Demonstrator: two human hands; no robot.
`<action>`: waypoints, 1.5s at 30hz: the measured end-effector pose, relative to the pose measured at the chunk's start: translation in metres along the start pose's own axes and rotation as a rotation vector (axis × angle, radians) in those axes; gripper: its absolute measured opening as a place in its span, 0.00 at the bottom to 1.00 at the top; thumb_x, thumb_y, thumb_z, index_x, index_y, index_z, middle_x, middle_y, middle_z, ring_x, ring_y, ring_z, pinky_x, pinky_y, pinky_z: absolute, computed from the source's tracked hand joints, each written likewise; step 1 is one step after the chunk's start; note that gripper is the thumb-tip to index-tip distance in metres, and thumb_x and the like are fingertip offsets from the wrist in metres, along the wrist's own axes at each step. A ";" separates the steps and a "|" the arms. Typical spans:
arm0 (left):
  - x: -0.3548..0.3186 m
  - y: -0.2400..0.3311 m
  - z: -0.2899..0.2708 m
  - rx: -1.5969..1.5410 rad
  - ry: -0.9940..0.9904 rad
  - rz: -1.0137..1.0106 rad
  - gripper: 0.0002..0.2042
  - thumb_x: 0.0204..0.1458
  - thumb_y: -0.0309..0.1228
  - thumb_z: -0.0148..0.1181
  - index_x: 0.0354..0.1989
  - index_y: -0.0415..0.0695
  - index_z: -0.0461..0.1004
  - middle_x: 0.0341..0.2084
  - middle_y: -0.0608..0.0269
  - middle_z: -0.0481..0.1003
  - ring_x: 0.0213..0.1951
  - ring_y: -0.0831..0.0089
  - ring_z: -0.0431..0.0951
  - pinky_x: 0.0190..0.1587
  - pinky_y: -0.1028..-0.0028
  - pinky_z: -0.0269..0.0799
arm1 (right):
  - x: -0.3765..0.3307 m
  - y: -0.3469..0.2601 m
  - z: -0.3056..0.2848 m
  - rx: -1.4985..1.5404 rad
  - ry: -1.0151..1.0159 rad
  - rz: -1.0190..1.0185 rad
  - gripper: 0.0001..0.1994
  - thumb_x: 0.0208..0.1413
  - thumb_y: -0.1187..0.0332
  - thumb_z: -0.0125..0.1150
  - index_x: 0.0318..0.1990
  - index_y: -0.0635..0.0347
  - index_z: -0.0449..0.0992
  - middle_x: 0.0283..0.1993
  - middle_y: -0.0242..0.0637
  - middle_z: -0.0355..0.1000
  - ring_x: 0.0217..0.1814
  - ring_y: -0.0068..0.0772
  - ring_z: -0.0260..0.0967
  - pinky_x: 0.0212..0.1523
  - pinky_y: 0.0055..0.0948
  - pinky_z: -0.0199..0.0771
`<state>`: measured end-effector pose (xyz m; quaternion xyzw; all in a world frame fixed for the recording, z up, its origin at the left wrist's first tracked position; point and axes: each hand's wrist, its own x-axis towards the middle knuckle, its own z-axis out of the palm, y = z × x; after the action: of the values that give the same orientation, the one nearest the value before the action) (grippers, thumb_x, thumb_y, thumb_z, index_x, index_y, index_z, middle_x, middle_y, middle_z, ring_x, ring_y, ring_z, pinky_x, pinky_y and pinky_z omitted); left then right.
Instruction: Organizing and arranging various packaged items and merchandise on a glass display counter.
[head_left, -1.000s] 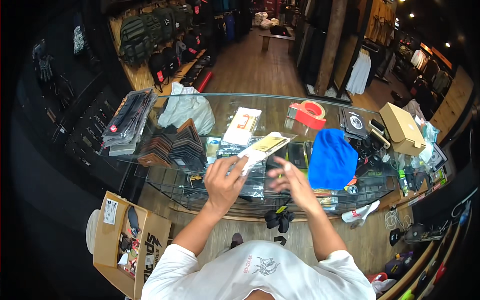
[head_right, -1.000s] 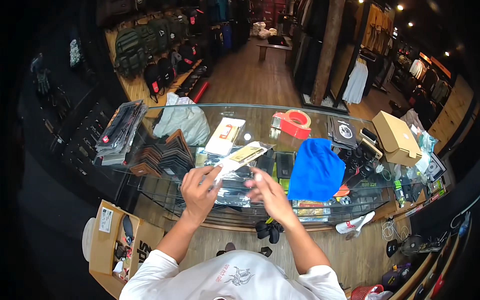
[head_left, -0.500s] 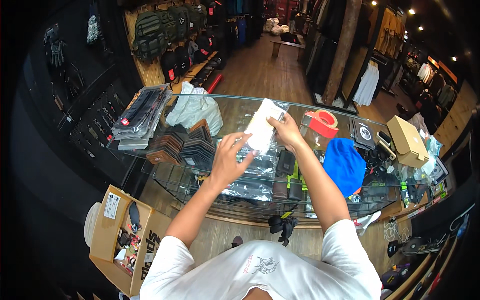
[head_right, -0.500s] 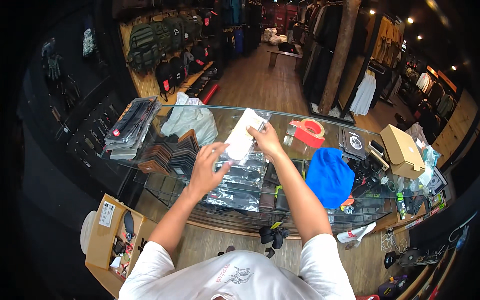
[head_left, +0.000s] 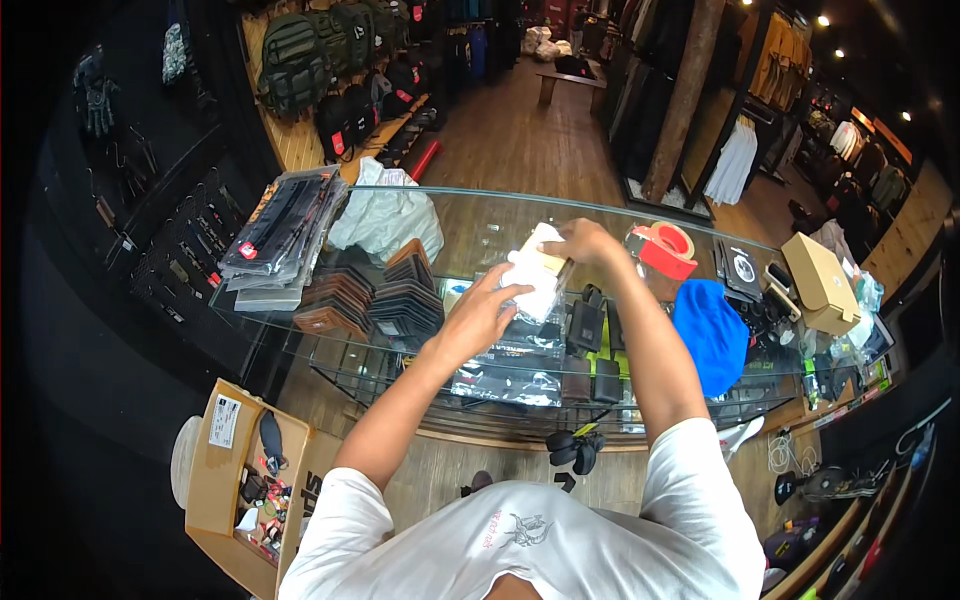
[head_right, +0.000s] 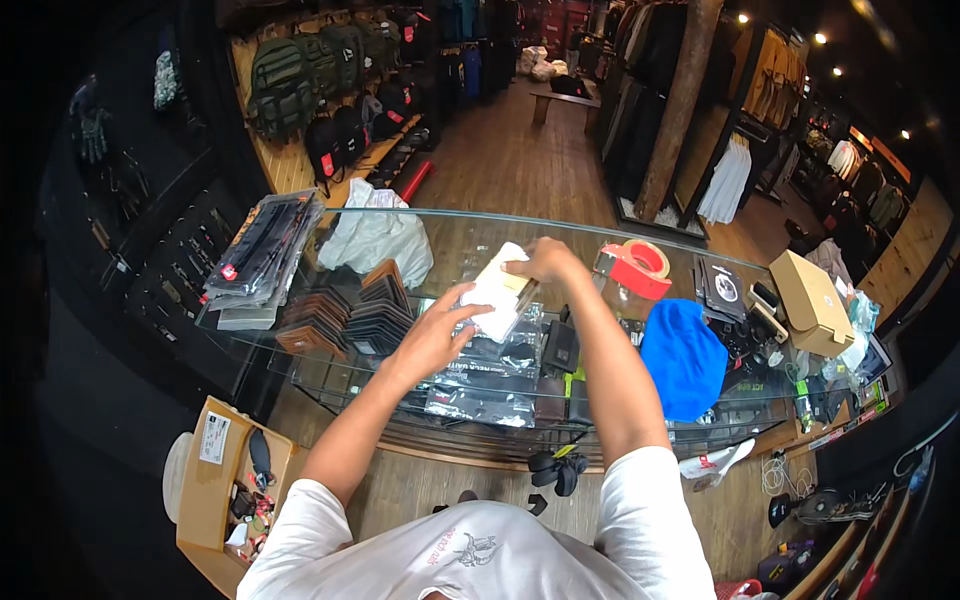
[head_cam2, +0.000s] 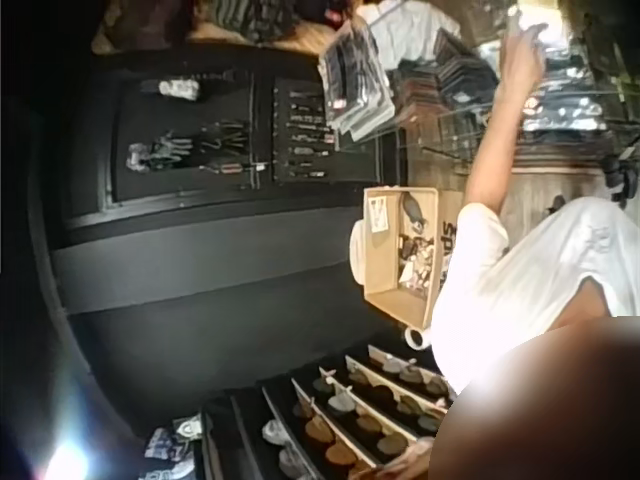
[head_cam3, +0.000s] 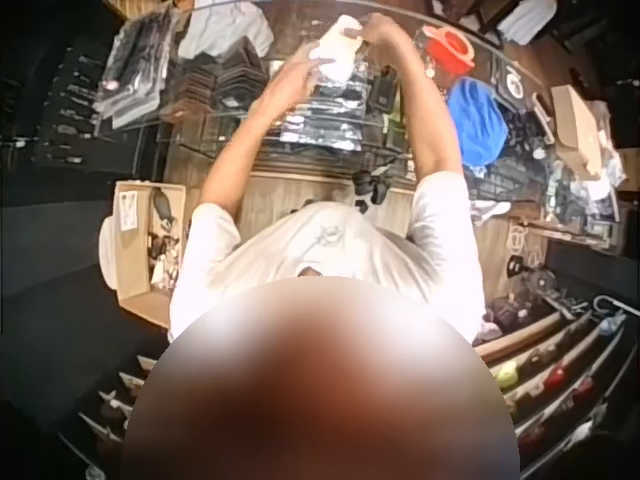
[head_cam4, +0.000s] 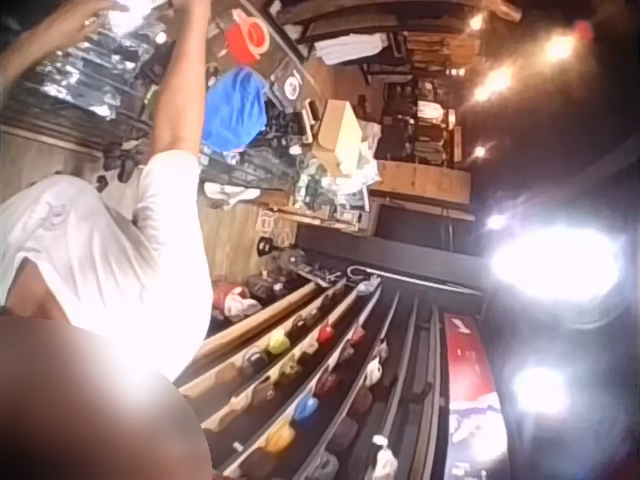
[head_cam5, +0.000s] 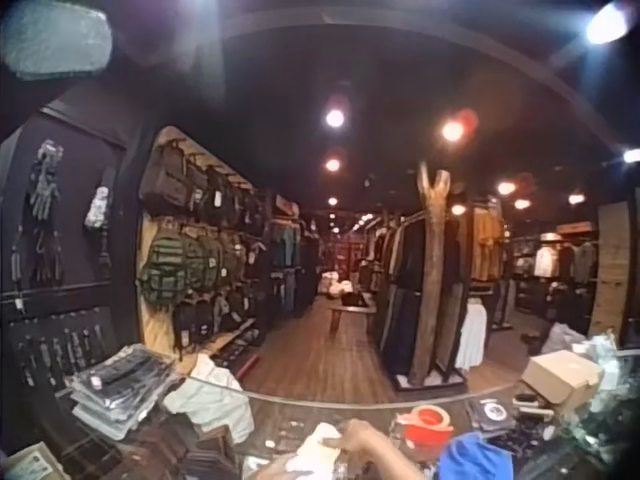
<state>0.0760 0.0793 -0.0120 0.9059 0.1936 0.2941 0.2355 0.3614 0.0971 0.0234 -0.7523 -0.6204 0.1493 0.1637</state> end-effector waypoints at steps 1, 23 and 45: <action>0.000 -0.002 -0.007 -0.034 -0.040 0.029 0.20 0.55 0.23 0.63 0.58 0.51 0.78 0.67 0.44 0.62 0.65 0.43 0.67 0.66 0.55 0.65 | 0.001 0.000 -0.013 0.080 -0.223 0.139 0.48 0.42 0.37 0.75 0.58 0.77 0.74 0.54 0.61 0.76 0.59 0.49 0.75 0.61 0.40 0.74; -0.197 0.132 0.113 -1.390 0.175 -0.389 0.25 0.70 0.34 0.51 0.70 0.37 0.56 0.59 0.54 0.69 0.64 0.67 0.67 0.66 0.63 0.62 | -0.339 -0.069 0.122 1.283 0.505 0.195 0.24 0.56 0.67 0.73 0.54 0.59 0.66 0.47 0.31 0.69 0.50 0.23 0.68 0.53 0.27 0.71; -0.330 0.113 0.188 -1.399 0.410 -1.106 0.20 0.63 0.28 0.56 0.62 0.43 0.63 0.53 0.55 0.75 0.51 0.66 0.80 0.53 0.67 0.77 | -0.442 -0.046 0.290 1.472 -0.366 0.557 0.24 0.68 0.64 0.59 0.65 0.63 0.59 0.58 0.44 0.69 0.56 0.34 0.73 0.45 0.33 0.85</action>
<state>-0.0310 -0.2329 -0.2318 0.2647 0.4155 0.3446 0.7991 0.1150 -0.3109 -0.2090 -0.5423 -0.1698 0.6756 0.4696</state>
